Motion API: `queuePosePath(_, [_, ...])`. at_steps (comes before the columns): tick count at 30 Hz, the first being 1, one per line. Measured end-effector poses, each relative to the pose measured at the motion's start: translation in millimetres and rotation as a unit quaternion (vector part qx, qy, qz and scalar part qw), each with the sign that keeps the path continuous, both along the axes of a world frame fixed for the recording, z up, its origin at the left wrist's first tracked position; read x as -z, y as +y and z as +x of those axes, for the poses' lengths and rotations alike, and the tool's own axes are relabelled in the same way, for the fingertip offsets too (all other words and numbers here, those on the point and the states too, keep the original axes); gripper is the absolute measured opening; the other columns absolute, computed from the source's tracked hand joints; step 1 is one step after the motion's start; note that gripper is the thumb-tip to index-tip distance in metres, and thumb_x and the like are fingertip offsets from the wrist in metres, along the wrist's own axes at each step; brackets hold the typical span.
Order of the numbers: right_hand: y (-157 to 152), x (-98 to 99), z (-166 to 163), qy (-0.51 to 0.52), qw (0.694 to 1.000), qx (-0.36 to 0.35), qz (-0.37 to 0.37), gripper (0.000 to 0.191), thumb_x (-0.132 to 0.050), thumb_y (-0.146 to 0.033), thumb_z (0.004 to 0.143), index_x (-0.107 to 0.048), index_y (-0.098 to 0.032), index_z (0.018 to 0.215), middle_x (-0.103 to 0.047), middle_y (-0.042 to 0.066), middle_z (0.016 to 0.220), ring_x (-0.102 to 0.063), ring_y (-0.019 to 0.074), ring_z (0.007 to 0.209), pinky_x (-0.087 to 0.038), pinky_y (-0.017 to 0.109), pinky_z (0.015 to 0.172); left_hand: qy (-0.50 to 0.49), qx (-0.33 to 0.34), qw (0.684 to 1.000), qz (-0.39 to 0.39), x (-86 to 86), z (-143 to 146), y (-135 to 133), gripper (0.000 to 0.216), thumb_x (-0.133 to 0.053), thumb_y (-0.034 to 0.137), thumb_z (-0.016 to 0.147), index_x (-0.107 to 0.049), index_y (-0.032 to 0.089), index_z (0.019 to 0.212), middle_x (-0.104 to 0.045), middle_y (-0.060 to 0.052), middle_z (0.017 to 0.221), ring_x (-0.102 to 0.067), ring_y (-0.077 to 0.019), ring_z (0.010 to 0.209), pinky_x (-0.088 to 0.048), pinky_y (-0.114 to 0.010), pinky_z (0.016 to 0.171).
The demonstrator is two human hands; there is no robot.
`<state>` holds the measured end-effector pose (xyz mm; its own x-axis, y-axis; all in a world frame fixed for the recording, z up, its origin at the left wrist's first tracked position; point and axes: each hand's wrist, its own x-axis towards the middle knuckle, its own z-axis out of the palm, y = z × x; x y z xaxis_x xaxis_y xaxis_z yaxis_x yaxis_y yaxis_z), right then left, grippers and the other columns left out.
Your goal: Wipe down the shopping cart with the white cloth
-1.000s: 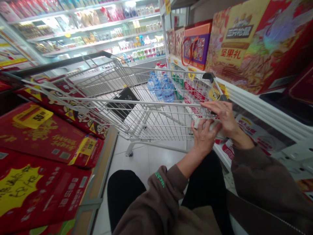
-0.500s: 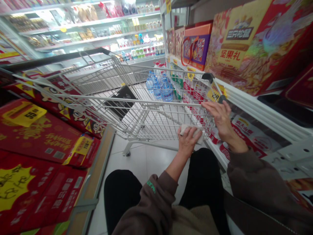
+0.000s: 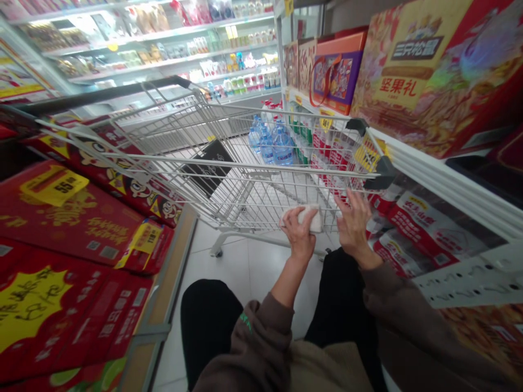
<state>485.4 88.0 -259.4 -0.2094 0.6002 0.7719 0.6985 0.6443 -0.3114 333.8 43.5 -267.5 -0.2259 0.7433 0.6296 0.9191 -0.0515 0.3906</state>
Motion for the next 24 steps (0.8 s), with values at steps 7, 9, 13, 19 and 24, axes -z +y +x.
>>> queuePosePath(7, [5,29.0,2,-0.002,0.997,0.056,-0.057,0.051,-0.027,-0.030,0.106,-0.054,-0.028,0.149,-0.059,0.010,0.151,-0.047,0.0285,0.146,-0.020,0.061,0.123,0.061,0.074,0.995,-0.002,-12.8,6,14,0.060,-0.062,0.003,0.086,-0.070,0.045,0.129,-0.065,-0.003,0.136,-0.050,-0.0278,0.128,-0.033,-0.057,0.115])
queuePosePath(9, [10,28.3,9,-0.027,0.996,0.044,-0.067,0.049,-0.029,-0.030,0.106,-0.057,-0.029,0.147,-0.067,0.007,0.142,-0.051,0.0268,0.142,-0.017,0.061,0.124,0.048,0.033,0.998,-0.001,-10.3,-14,12,0.064,-0.060,0.000,0.084,-0.071,0.044,0.129,-0.065,-0.004,0.135,-0.050,-0.0289,0.128,-0.035,-0.057,0.114])
queuePosePath(13, [17,32.1,13,-0.016,0.997,0.040,-0.068,0.049,-0.029,-0.030,0.105,-0.062,-0.029,0.141,-0.069,0.006,0.138,-0.051,0.0264,0.142,-0.015,0.061,0.125,-0.044,-0.099,0.994,-0.009,-8.8,-58,7,0.068,-0.058,-0.004,0.076,-0.073,0.036,0.129,-0.062,-0.010,0.136,-0.049,-0.0334,0.130,-0.042,-0.057,0.107])
queuePosePath(19, [14,34.9,-3,0.050,0.996,0.036,-0.061,0.048,-0.026,-0.033,0.107,-0.069,-0.025,0.127,-0.072,0.009,0.127,-0.049,0.0281,0.146,-0.005,0.067,0.128,-0.099,-0.138,0.985,0.006,-11.0,-55,6,0.069,-0.057,-0.006,0.071,-0.075,0.033,0.125,-0.061,-0.012,0.134,-0.048,-0.0352,0.129,-0.043,-0.059,0.107])
queuePosePath(24, [10,29.0,-9,0.070,0.995,0.034,-0.068,0.051,-0.022,-0.035,0.108,-0.070,-0.023,0.120,-0.073,0.010,0.123,-0.048,0.0286,0.148,-0.001,0.069,0.127,-0.104,-0.128,0.986,0.018,-5.3,-24,7,0.069,-0.059,-0.006,0.072,-0.076,0.035,0.125,-0.059,-0.013,0.137,-0.047,-0.0374,0.129,-0.042,-0.063,0.107])
